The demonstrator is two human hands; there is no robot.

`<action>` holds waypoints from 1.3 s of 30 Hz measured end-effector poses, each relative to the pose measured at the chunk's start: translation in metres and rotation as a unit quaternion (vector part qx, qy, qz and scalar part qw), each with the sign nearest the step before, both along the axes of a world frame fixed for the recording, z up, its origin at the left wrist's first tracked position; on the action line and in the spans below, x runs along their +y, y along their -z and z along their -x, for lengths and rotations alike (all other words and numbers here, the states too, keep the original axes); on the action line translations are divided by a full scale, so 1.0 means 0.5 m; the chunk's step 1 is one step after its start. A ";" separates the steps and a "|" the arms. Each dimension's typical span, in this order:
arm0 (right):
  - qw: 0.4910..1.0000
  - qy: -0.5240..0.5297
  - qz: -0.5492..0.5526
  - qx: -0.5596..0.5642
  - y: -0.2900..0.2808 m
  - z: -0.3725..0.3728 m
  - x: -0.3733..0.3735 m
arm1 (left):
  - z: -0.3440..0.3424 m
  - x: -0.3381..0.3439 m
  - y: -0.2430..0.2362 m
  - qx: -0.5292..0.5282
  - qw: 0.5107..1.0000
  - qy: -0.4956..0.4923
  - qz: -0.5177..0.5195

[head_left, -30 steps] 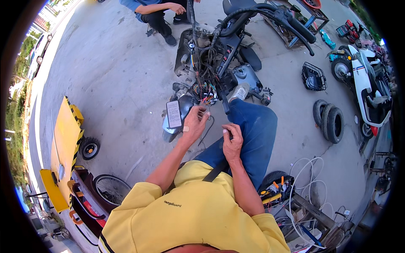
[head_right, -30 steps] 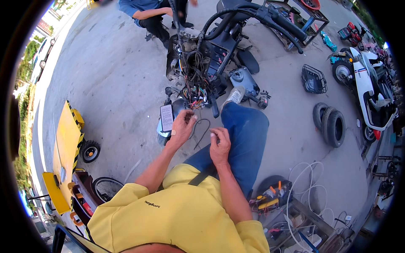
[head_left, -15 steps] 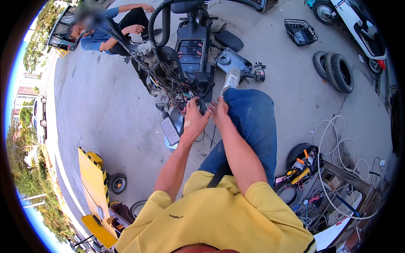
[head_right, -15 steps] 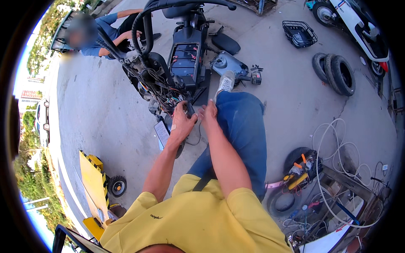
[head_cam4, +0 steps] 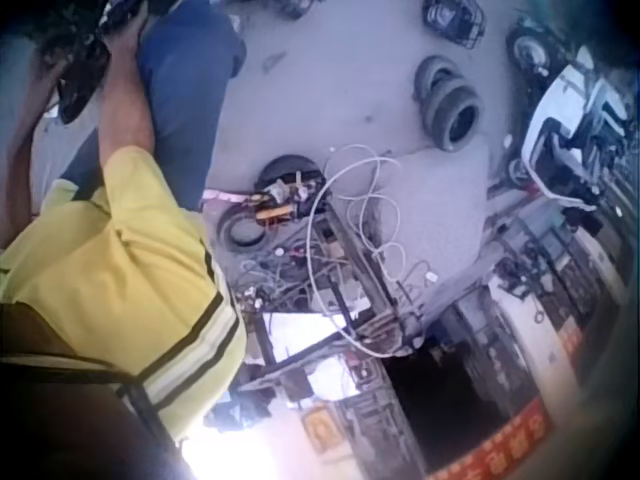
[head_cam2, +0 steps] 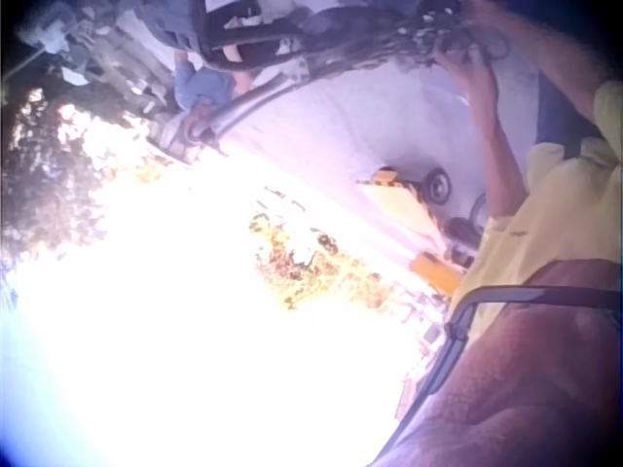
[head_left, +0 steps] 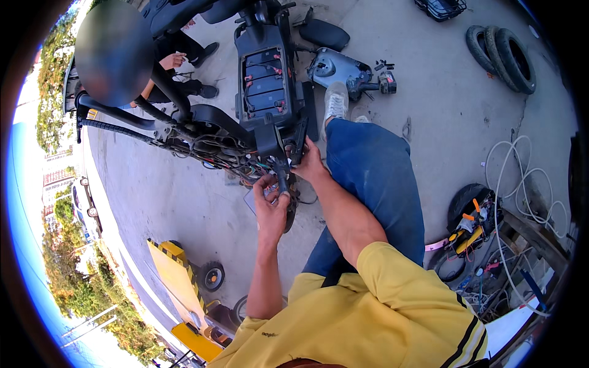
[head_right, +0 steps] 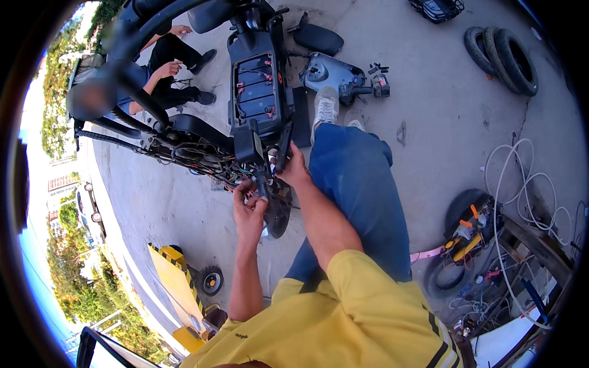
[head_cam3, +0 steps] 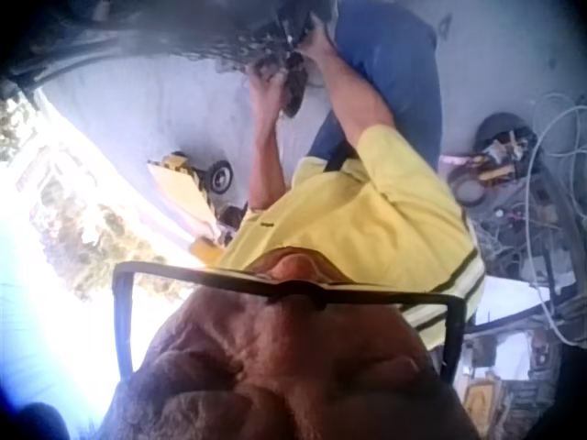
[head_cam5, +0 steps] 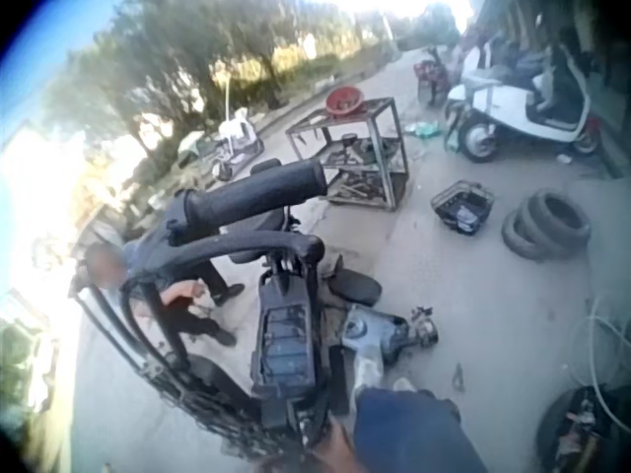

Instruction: The person repairs an electric scooter by connecting wires under the seat and at the handlebar area. They use a screwdriver to tighten connections and a smartphone to reference information. The scooter is partially disassembled with the seat removed.

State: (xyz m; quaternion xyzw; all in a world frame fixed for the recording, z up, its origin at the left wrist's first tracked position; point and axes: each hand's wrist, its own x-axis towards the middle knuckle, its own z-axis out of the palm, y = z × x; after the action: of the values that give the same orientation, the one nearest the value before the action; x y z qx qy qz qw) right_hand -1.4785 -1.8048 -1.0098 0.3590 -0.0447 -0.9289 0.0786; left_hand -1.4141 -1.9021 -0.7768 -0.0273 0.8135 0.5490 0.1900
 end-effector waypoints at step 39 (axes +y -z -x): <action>0.773 0.130 -0.611 0.111 -0.510 -0.408 0.255 | -0.233 0.023 0.048 0.293 0.895 0.332 0.053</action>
State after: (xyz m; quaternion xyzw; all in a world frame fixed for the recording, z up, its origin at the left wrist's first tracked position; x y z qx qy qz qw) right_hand -1.2743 -1.6772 -0.7548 0.2161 0.4956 -0.7952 -0.2745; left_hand -1.2977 -1.8905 -0.8007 0.3964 0.8218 0.3935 0.1125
